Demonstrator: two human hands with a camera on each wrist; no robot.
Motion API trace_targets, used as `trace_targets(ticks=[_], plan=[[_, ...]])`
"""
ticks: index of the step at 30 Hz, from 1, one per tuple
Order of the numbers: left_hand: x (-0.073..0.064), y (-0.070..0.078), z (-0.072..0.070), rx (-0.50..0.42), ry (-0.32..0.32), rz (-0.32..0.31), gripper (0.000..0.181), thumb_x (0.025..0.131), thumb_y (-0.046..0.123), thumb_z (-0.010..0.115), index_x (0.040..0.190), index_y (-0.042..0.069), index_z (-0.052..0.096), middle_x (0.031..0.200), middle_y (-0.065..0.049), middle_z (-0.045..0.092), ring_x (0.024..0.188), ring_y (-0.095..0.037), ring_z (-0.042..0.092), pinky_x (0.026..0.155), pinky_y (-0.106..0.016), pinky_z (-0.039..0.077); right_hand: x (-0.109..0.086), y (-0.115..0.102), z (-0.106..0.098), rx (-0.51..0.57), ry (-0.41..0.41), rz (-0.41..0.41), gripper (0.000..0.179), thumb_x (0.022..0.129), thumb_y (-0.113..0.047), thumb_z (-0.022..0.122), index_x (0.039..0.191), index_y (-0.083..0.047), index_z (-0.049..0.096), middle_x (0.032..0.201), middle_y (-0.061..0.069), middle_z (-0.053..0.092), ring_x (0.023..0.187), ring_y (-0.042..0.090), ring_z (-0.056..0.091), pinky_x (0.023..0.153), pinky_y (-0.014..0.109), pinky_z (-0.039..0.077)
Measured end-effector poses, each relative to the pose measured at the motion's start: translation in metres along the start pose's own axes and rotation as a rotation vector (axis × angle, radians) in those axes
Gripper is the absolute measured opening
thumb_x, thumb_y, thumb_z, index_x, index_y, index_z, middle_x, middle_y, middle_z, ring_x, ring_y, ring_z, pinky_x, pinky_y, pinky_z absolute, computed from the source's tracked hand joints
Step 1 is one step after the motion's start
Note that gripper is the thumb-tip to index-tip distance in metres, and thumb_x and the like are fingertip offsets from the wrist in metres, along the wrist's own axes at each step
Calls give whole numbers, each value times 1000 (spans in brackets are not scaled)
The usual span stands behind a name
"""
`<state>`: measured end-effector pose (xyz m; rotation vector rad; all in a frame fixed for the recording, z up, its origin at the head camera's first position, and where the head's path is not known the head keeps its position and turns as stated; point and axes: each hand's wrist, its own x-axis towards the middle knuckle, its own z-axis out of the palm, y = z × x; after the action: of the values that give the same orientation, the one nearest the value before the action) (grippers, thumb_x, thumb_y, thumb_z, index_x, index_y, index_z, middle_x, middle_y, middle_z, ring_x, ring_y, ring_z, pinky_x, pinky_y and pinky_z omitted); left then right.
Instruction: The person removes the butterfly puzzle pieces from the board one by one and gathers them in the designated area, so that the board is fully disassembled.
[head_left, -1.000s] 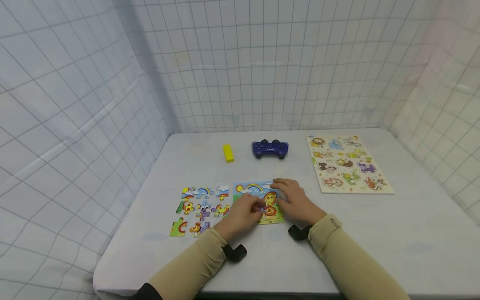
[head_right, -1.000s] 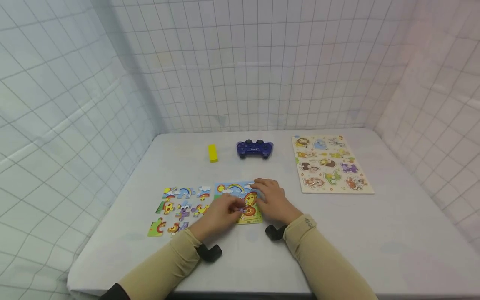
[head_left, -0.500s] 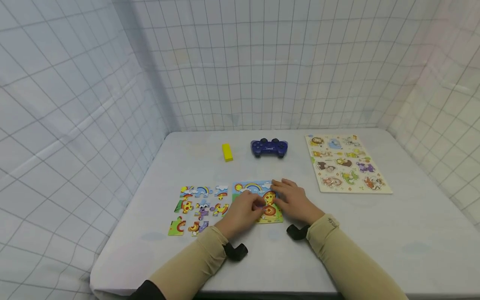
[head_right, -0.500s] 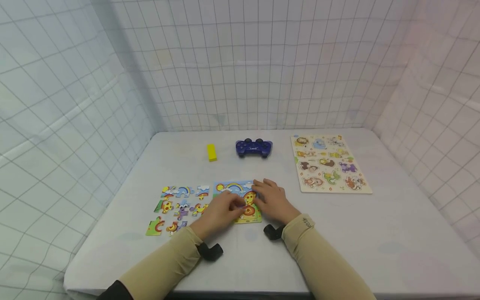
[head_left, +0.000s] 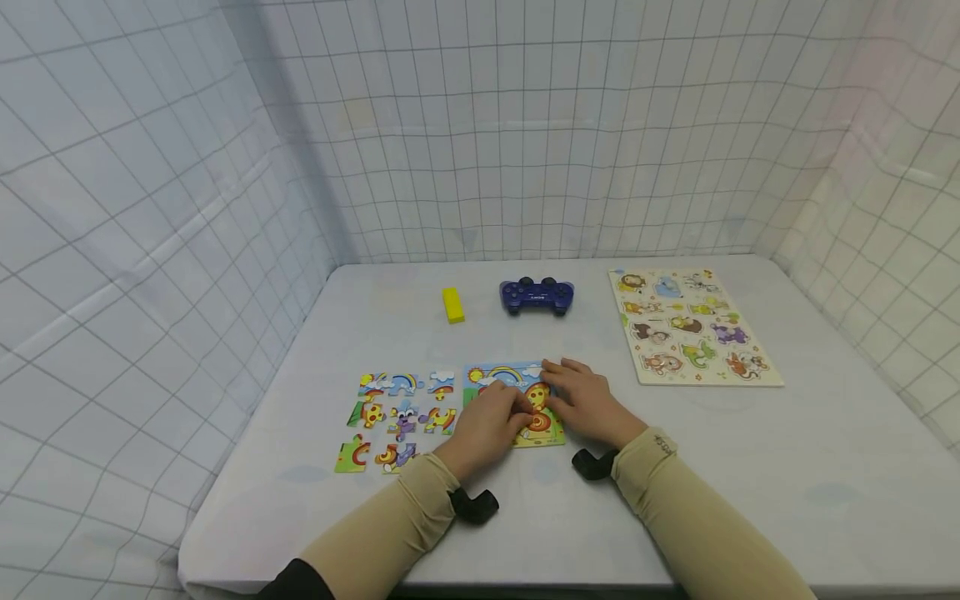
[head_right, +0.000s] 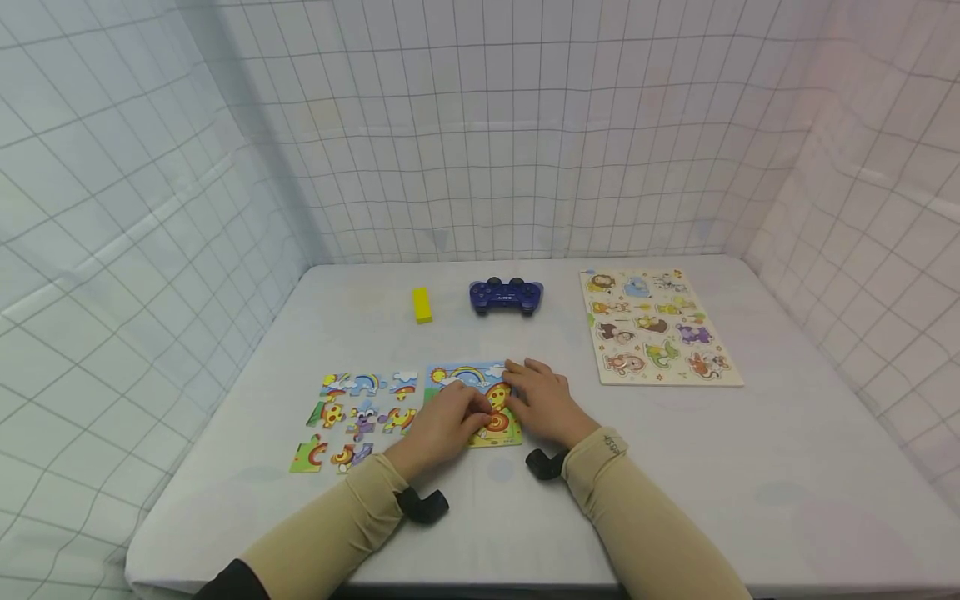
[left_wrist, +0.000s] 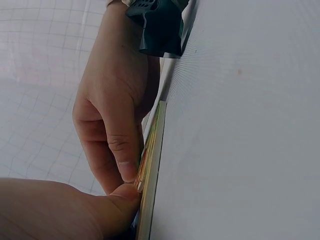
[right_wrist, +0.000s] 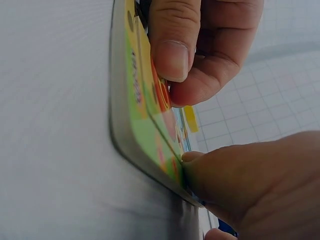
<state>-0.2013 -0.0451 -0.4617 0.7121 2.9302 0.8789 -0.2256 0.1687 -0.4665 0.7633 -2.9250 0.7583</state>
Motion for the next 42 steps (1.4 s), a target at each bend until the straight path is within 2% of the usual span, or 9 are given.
trace_targets(ticks=[8,11,17,21,30,33,38,42], plan=[[-1,2,0,-5,-12,-24,10,102,27,67,104,18,71,98,3,58,79,-8,52,69,-26,46,0,-2,-2,11,-17,15,48,104,-25,60,148,-8,55,160,12,45,150,42,33,108,73,32],[-1,2,0,-1,-9,-13,11,102,27,66,105,17,70,98,3,57,79,-8,53,70,-26,47,-1,-2,-3,28,-40,10,50,105,-29,58,150,-8,53,162,11,42,152,42,31,109,72,30],[-2,2,0,-3,4,24,10,103,25,65,105,16,68,98,2,56,80,-9,51,69,-26,45,-4,0,-7,48,-140,-2,70,101,-46,62,156,-8,43,169,9,27,157,41,18,112,71,24],[-1,1,1,-6,4,41,10,102,25,66,105,16,69,98,2,57,81,-9,52,71,-26,46,-5,1,-8,49,-163,-3,70,101,-45,62,158,-9,41,171,8,23,158,39,14,113,70,22],[-9,-4,-9,-37,-72,85,11,93,26,75,101,18,73,89,3,51,79,-11,48,68,-26,41,-6,-2,-9,74,-181,-9,68,102,-42,62,158,-10,41,171,8,21,158,39,10,115,72,18],[-10,-3,-12,-42,-74,105,10,92,24,76,98,17,73,90,3,52,80,-11,48,70,-26,42,-5,-2,-9,67,-168,-10,64,103,-38,60,157,-9,41,171,9,23,158,39,13,115,71,19],[-10,-3,-11,-44,-85,132,9,93,25,77,95,18,71,91,5,54,81,-9,49,72,-25,43,1,-1,-5,30,-84,37,55,107,-34,53,156,-9,44,166,9,35,154,37,27,112,69,27],[-9,-3,-8,-28,-96,134,10,95,26,76,95,18,70,92,4,54,81,-10,49,72,-25,43,3,0,-1,-11,-43,66,57,105,-35,58,155,-8,46,165,12,37,152,38,31,108,69,33]])
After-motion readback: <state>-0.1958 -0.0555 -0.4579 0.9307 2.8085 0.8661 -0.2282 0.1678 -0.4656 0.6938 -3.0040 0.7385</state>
